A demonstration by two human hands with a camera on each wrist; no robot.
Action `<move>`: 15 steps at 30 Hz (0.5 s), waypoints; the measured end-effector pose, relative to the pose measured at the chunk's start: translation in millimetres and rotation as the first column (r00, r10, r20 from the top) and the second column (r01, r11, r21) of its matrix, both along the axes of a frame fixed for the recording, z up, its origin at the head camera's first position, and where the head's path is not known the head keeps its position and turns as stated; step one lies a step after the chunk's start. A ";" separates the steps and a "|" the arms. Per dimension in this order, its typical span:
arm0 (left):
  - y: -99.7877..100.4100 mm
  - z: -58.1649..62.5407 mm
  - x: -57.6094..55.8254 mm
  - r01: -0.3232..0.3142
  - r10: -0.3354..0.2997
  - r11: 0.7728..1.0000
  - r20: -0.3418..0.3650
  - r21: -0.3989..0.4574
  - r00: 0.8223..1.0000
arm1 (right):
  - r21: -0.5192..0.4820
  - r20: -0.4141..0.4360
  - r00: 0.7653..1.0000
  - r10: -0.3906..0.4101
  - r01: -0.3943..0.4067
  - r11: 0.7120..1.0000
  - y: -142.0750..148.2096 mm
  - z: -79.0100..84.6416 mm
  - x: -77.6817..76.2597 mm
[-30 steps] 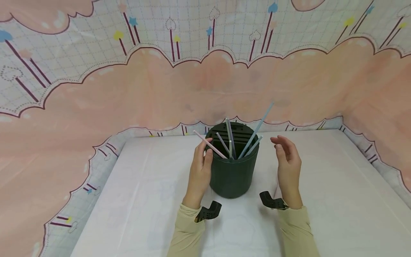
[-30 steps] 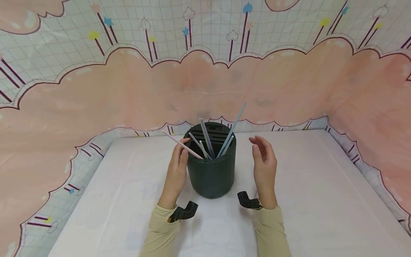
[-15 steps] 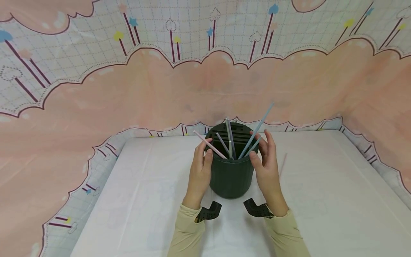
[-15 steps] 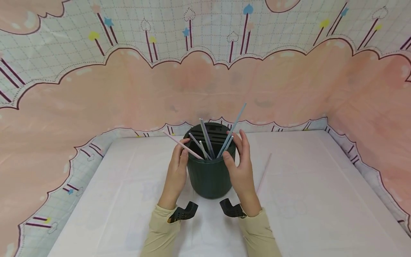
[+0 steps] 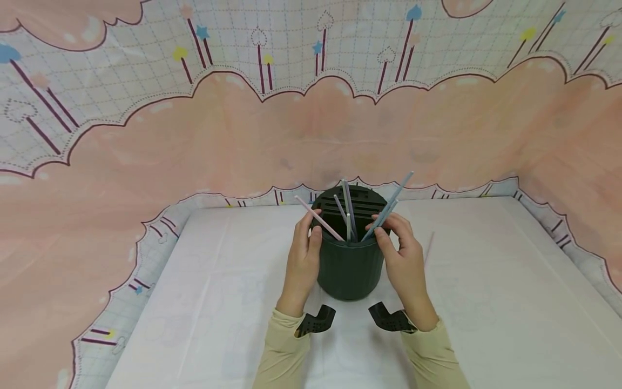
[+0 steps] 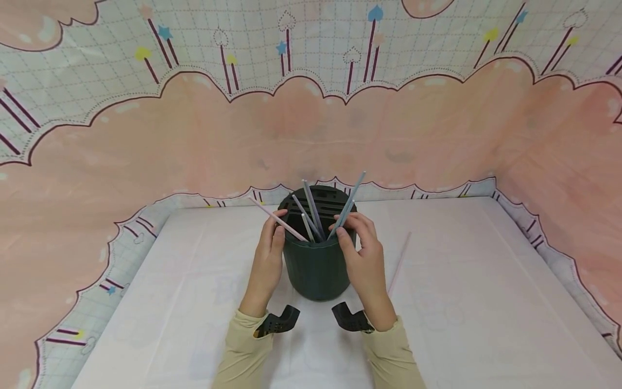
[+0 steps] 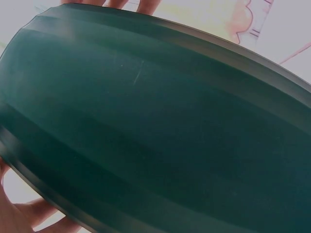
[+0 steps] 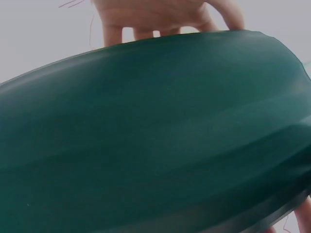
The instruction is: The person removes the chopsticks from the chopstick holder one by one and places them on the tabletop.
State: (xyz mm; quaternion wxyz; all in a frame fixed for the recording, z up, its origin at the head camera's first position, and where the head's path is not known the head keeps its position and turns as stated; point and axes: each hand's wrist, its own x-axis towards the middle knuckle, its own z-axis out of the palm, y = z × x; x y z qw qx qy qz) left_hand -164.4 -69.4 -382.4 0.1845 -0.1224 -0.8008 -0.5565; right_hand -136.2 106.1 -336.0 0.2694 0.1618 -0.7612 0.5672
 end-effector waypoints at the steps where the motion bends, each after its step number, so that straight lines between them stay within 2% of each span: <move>1: 0.1 -0.1 0.2 0.001 -0.001 1.000 -0.001 -0.001 1.000 | 0.005 -0.006 1.000 -0.009 0.009 1.000 0.5 0.2 0.2; 5: 0.1 -0.5 0.1 0.006 -0.006 1.000 -0.004 0.001 1.000 | -0.017 -0.013 0.999 -0.047 0.047 0.999 0.6 0.9 1.5; 10: 0.2 1.7 0.5 0.016 -0.016 1.000 -0.003 0.012 1.000 | -0.094 -0.014 0.997 -0.082 0.081 0.992 -1.3 2.3 4.3; 13: 2.5 15.5 9.5 0.022 -0.022 1.000 0.003 0.018 1.000 | -0.144 -0.047 0.996 -0.070 0.063 0.988 0.4 -2.3 1.6; 15: 2.9 15.3 9.5 0.016 -0.016 1.000 0.001 0.011 1.000 | -0.174 -0.070 0.995 -0.065 0.052 0.983 4.0 -6.7 -1.4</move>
